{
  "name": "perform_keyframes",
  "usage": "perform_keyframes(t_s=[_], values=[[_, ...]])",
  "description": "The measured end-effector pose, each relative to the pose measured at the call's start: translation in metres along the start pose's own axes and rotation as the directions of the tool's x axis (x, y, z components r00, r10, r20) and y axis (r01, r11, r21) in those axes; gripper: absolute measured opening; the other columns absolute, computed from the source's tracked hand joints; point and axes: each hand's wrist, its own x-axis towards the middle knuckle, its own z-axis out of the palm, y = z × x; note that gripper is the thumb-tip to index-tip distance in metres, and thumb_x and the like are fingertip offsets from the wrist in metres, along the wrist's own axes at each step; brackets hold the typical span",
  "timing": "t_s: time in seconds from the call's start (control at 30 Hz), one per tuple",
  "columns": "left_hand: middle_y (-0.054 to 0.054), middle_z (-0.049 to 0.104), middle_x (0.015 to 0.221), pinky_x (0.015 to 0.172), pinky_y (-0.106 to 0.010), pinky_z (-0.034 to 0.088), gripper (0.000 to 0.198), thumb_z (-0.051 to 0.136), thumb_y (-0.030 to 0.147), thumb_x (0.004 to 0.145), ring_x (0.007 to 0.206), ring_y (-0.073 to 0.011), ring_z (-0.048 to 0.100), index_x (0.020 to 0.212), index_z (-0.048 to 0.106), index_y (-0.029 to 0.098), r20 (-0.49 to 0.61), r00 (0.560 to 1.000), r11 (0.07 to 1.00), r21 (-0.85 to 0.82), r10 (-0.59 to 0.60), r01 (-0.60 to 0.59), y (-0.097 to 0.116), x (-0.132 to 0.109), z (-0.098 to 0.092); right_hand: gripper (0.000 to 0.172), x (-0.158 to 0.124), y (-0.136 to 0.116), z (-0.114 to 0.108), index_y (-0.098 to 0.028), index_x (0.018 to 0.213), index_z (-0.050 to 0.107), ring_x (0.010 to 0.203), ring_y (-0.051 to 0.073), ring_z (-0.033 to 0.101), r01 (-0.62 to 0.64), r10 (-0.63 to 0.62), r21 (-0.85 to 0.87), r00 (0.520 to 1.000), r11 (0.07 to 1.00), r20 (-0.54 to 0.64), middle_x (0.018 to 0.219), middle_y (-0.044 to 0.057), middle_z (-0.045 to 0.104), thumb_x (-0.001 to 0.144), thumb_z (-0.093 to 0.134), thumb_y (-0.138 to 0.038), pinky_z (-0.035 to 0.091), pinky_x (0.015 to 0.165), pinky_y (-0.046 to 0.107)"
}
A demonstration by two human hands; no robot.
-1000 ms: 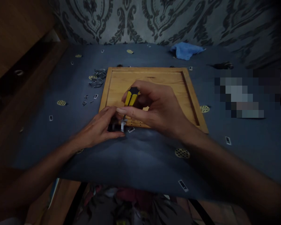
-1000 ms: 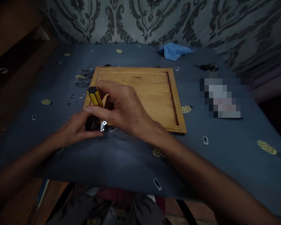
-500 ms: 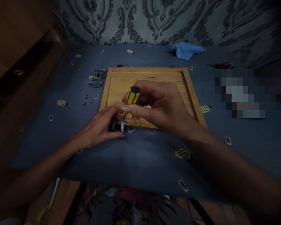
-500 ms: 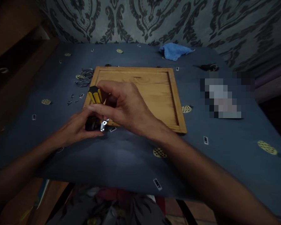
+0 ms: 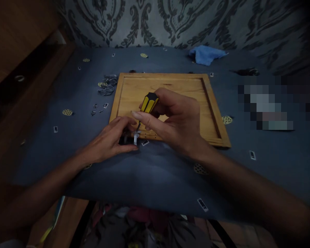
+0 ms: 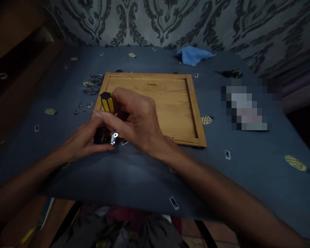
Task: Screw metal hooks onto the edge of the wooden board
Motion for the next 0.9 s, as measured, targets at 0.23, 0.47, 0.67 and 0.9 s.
perform_keyframes(t_s=[0.23,0.47,0.67,0.9], values=[[-0.006,0.067,0.118,0.098,-0.044,0.057,0.05,0.073,0.057,0.092,0.112,-0.0288,0.066,0.126,0.055,0.024,0.019,1.0,1.0,-0.01,0.007,-0.007,0.001,0.0,-0.002,0.045,0.004,-0.018,-0.009,-0.024,0.071,0.049,0.056,0.013,0.059,-0.056,0.063,0.125,0.996,0.991,-0.056,0.07,-0.002,0.059,0.093,0.077,-0.051,0.052,0.053,0.031],[-0.005,0.068,0.116,0.097,-0.044,0.057,0.05,0.077,0.053,0.09,0.109,-0.0275,0.067,0.125,0.056,0.025,0.008,1.0,0.999,-0.033,-0.01,0.01,0.001,-0.002,-0.002,0.047,0.006,-0.011,-0.009,-0.024,0.074,0.051,0.06,0.014,0.058,-0.123,0.122,0.099,0.992,0.987,0.017,0.074,0.0,0.061,0.092,0.074,-0.061,0.054,0.052,0.03],[-0.006,0.068,0.116,0.098,-0.046,0.058,0.052,0.077,0.054,0.088,0.11,-0.0295,0.067,0.125,0.056,0.025,0.012,1.0,1.0,-0.02,-0.024,0.024,0.0,-0.001,0.0,0.045,0.002,-0.006,-0.003,-0.024,0.077,0.053,0.064,0.017,0.058,-0.13,0.126,0.079,0.991,0.988,0.052,0.074,0.001,0.059,0.096,0.068,-0.062,0.053,0.054,0.031],[-0.007,0.068,0.117,0.098,-0.044,0.057,0.051,0.077,0.056,0.09,0.111,-0.0297,0.067,0.123,0.056,0.025,0.009,1.0,0.999,-0.033,0.006,-0.006,-0.001,-0.001,0.0,0.042,-0.001,0.0,0.0,-0.024,0.077,0.052,0.062,0.015,0.056,-0.116,0.111,0.105,0.993,0.988,0.044,0.074,0.0,0.059,0.096,0.072,-0.056,0.049,0.054,0.031]])
